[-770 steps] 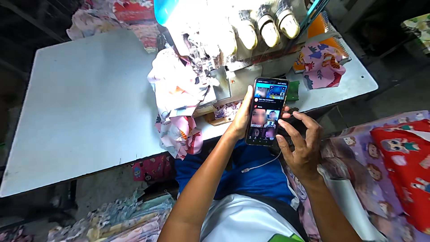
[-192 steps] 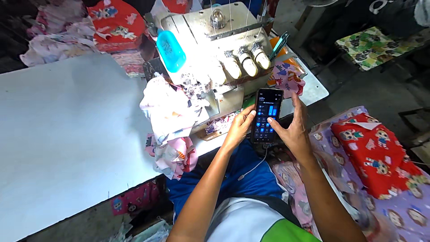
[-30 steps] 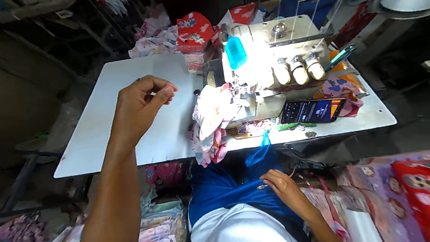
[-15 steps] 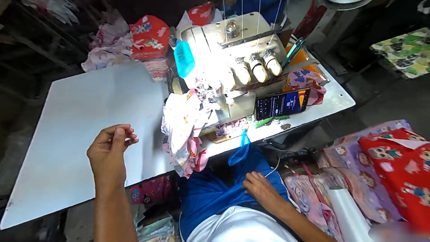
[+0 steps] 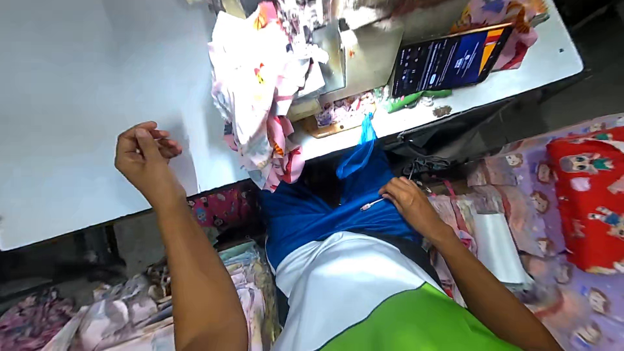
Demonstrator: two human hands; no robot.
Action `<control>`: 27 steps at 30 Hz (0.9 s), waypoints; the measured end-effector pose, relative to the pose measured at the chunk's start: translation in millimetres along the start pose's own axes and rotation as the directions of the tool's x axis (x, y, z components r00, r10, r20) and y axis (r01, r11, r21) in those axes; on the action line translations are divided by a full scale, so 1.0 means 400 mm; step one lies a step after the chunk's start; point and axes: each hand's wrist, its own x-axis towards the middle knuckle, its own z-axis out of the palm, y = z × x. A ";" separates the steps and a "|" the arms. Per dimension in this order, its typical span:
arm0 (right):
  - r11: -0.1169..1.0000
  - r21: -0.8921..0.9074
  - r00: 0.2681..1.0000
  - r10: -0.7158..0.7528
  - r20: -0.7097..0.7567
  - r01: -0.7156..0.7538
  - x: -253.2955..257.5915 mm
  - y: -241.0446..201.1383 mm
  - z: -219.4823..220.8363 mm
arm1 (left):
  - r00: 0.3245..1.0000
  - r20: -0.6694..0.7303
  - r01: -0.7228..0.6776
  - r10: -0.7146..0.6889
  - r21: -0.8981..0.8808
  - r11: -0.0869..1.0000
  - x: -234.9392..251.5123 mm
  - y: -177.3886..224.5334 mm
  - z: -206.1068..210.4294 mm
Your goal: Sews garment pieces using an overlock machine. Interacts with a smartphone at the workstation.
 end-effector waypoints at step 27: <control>0.827 0.394 0.607 0.563 -0.562 -0.402 -0.030 0.315 -0.560 | 1.000 -0.011 0.007 -0.006 0.052 0.999 -0.001 -0.008 0.017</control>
